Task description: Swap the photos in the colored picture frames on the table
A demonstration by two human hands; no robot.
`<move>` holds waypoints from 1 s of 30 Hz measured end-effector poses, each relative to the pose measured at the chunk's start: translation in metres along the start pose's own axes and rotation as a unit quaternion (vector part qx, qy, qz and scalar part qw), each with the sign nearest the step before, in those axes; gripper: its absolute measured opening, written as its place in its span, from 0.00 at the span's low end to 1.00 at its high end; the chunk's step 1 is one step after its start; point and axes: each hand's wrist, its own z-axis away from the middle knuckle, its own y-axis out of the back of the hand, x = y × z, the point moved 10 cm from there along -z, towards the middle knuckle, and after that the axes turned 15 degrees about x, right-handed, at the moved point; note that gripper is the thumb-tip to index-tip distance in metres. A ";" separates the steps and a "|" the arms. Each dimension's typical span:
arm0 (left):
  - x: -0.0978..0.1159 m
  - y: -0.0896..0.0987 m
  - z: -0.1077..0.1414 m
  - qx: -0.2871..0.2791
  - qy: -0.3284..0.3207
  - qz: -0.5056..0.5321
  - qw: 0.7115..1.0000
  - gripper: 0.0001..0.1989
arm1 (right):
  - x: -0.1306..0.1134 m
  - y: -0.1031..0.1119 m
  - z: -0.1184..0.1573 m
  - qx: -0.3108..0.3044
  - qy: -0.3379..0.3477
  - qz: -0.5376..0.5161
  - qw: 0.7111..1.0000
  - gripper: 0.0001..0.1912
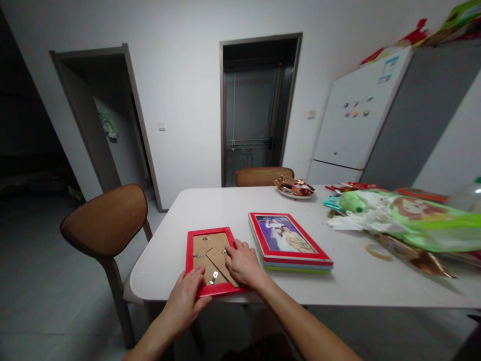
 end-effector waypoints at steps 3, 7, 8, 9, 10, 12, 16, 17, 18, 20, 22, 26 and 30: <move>-0.001 0.000 0.000 -0.004 0.006 -0.008 1.000 0.23 | -0.001 -0.004 -0.003 0.000 0.006 -0.002 1.000 0.15; 0.000 0.001 -0.002 0.001 0.007 -0.011 1.000 0.24 | -0.002 -0.008 -0.001 0.002 0.016 -0.034 0.999 0.16; 0.001 0.001 -0.002 0.002 0.005 -0.009 1.000 0.23 | -0.002 -0.007 0.000 0.003 0.019 -0.039 0.999 0.16; 0.001 0.001 -0.002 0.003 0.003 -0.007 1.000 0.21 | -0.002 -0.006 0.002 0.004 0.022 -0.041 0.999 0.17; 0.001 0.002 -0.003 0.004 0.002 -0.005 1.000 0.21 | -0.003 -0.004 0.005 0.006 0.025 -0.040 0.999 0.17; -0.001 0.002 -0.003 0.006 0.000 0.000 1.000 0.20 | -0.009 0.002 0.011 0.014 0.035 -0.039 0.999 0.18; -0.005 0.003 -0.004 0.015 -0.013 0.010 1.000 0.24 | -0.041 0.014 0.032 0.010 0.126 -0.078 0.989 0.18; -0.006 0.003 -0.004 0.018 -0.019 0.012 1.000 0.24 | -0.049 0.016 0.037 0.002 0.151 -0.091 0.984 0.17; -0.006 0.003 -0.004 0.022 -0.025 0.013 0.999 0.24 | -0.055 0.017 0.042 -0.005 0.169 -0.100 0.980 0.17; -0.007 0.003 -0.003 0.027 -0.036 0.016 0.999 0.25 | -0.061 0.020 0.047 -0.014 0.186 -0.110 0.976 0.17; -0.007 0.002 -0.003 0.031 -0.040 0.020 0.999 0.25 | -0.064 0.021 0.048 -0.018 0.192 -0.114 0.975 0.17; -0.009 0.002 -0.003 0.035 -0.032 0.029 0.998 0.25 | -0.068 0.025 0.047 -0.023 0.198 -0.106 0.974 0.16; -0.011 0.002 -0.003 0.030 -0.025 0.031 0.999 0.23 | -0.073 0.025 0.048 -0.014 0.205 -0.089 0.975 0.17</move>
